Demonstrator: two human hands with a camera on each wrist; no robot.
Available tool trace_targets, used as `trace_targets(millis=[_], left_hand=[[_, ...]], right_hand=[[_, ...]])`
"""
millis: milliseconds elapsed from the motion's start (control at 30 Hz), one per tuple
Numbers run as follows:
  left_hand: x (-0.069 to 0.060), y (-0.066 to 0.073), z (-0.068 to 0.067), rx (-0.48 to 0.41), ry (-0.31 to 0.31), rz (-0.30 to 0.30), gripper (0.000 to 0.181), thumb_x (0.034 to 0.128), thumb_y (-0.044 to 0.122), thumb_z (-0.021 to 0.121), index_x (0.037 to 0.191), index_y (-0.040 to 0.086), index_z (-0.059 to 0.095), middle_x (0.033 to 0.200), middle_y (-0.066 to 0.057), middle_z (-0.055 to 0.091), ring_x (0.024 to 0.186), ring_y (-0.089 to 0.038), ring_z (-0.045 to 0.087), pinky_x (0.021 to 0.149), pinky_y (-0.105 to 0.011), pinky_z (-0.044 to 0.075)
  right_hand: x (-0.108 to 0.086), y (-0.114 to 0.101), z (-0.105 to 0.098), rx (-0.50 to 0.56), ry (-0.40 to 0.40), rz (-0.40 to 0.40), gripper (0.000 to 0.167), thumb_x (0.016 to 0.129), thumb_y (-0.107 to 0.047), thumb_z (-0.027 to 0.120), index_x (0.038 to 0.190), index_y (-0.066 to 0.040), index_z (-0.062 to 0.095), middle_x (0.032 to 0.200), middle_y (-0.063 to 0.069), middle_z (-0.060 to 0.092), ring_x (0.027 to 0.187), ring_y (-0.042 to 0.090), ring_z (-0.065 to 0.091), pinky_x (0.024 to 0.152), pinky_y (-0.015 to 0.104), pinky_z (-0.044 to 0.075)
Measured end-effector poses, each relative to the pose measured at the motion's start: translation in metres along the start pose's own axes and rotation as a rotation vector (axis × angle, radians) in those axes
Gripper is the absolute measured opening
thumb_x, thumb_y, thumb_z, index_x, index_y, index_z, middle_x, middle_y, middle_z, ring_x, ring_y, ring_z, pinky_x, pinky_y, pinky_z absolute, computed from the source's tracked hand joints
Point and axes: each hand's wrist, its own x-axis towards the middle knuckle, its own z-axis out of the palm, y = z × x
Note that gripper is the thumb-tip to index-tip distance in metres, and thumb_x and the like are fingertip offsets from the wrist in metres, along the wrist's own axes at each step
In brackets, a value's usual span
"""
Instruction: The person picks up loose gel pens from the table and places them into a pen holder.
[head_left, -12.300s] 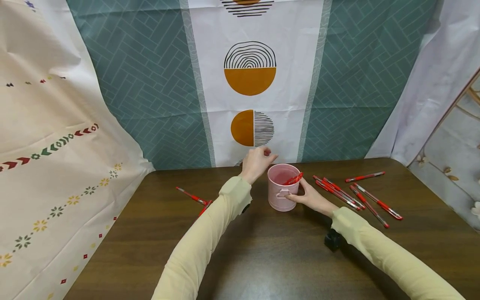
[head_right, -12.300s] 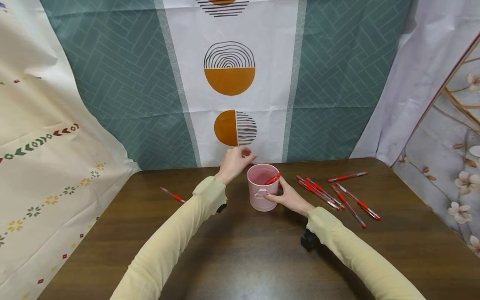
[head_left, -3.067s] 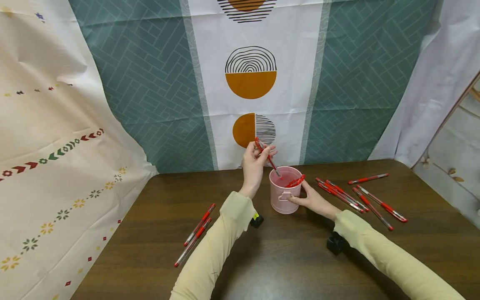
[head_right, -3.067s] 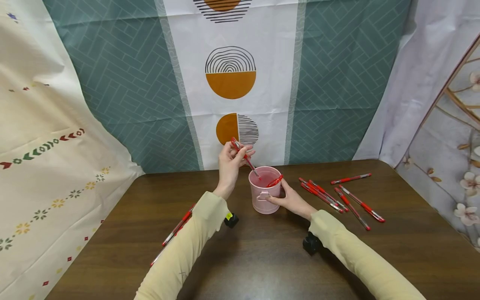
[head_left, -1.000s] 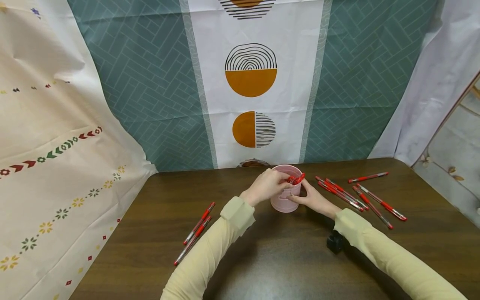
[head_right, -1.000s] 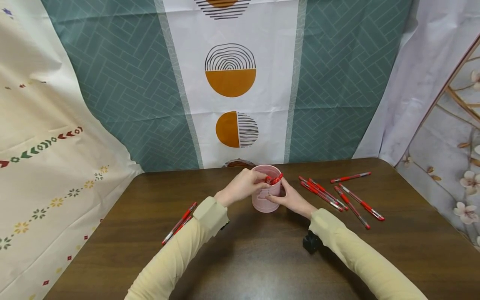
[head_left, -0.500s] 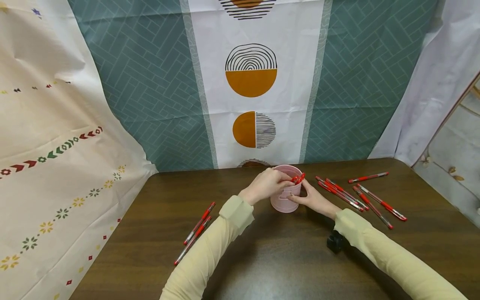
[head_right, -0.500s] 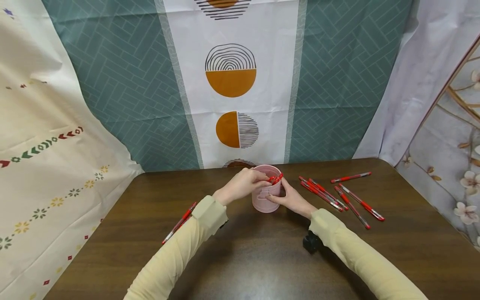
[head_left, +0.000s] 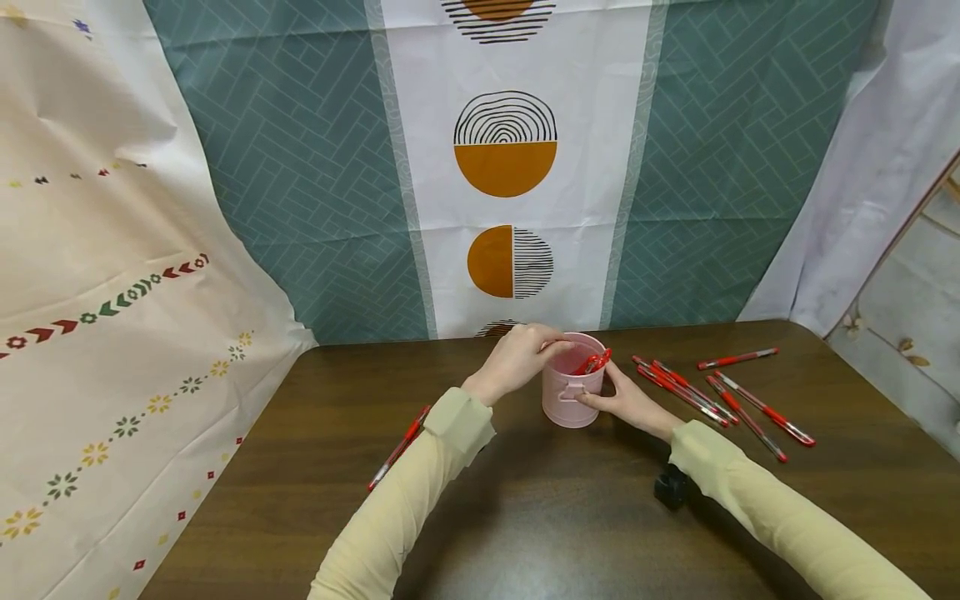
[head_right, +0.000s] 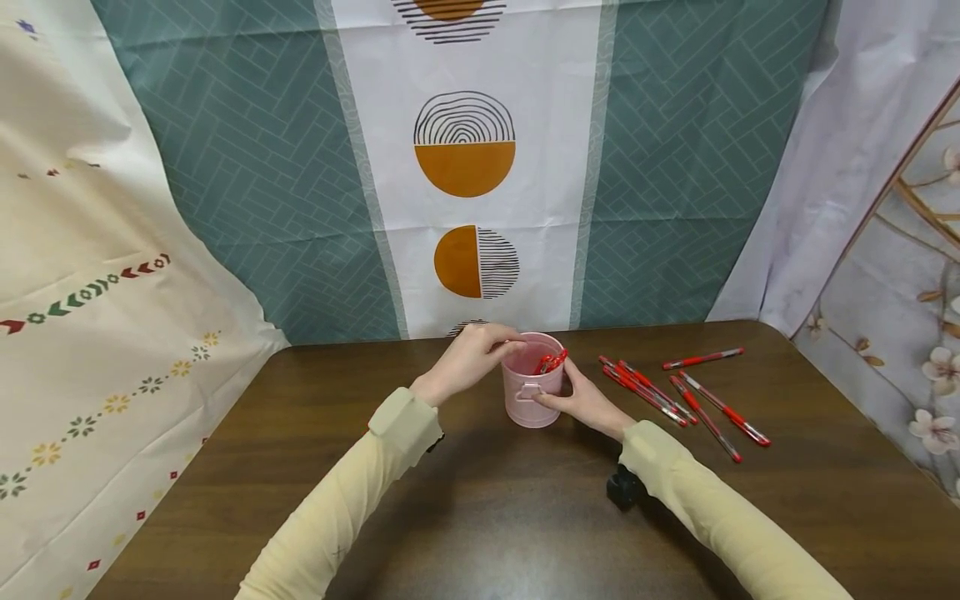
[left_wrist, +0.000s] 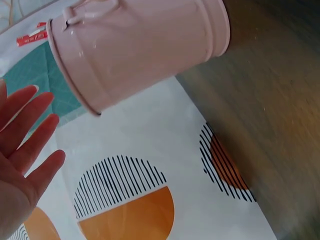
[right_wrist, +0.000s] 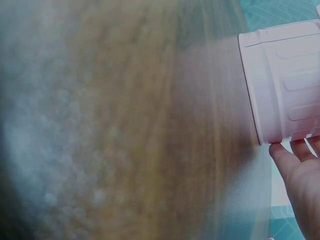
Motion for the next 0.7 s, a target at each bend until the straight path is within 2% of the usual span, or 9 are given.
trace_targets(millis=[167,300,400,567,700], left_hand=[[-0.004,-0.004,-0.007,-0.011,0.035,0.011,0.021,0.0886,0.024,0.059,0.102,0.01,0.068,0.094,0.004,0.064,0.084,-0.006,0.056,0.074,-0.017,0.042],[-0.009,-0.008,-0.011,-0.022,0.045,0.01,0.025,0.089,0.024,0.059,0.107,0.008,0.066,0.099,0.002,0.064,0.09,-0.006,0.056,0.078,-0.018,0.041],[-0.013,-0.012,-0.015,-0.041,0.058,-0.01,0.026,0.0884,0.022,0.06,0.111,0.008,0.064,0.105,0.0,0.063,0.096,-0.008,0.055,0.082,-0.02,0.04],[-0.021,-0.019,-0.022,-0.063,0.081,-0.055,0.033,0.0882,0.029,0.06,0.116,0.011,0.06,0.111,0.001,0.06,0.102,-0.007,0.053,0.086,-0.02,0.037],[-0.026,-0.023,-0.027,-0.058,0.094,-0.084,0.038,0.0883,0.034,0.058,0.119,0.013,0.058,0.114,0.003,0.058,0.104,-0.006,0.051,0.087,-0.02,0.036]], right_hand=[[-0.002,-0.006,0.001,-0.029,0.013,-0.006,0.071,0.086,-0.016,0.061,0.14,-0.001,0.017,0.133,0.022,0.031,0.118,0.038,0.033,0.093,0.052,0.03],[-0.001,-0.002,0.001,0.006,-0.001,-0.016,0.071,0.086,-0.016,0.061,0.14,-0.003,0.017,0.133,0.02,0.032,0.117,0.037,0.033,0.091,0.051,0.032],[0.001,0.008,0.001,0.031,-0.007,-0.024,0.072,0.085,-0.017,0.062,0.141,-0.006,0.018,0.132,0.018,0.034,0.117,0.036,0.033,0.09,0.051,0.034],[0.008,0.029,-0.001,-0.006,0.028,-0.029,0.072,0.084,-0.024,0.065,0.14,-0.012,0.022,0.132,0.013,0.035,0.116,0.033,0.035,0.091,0.05,0.033],[0.009,0.034,-0.002,-0.022,0.037,-0.033,0.072,0.083,-0.026,0.065,0.14,-0.014,0.022,0.133,0.012,0.034,0.117,0.033,0.035,0.092,0.05,0.032]])
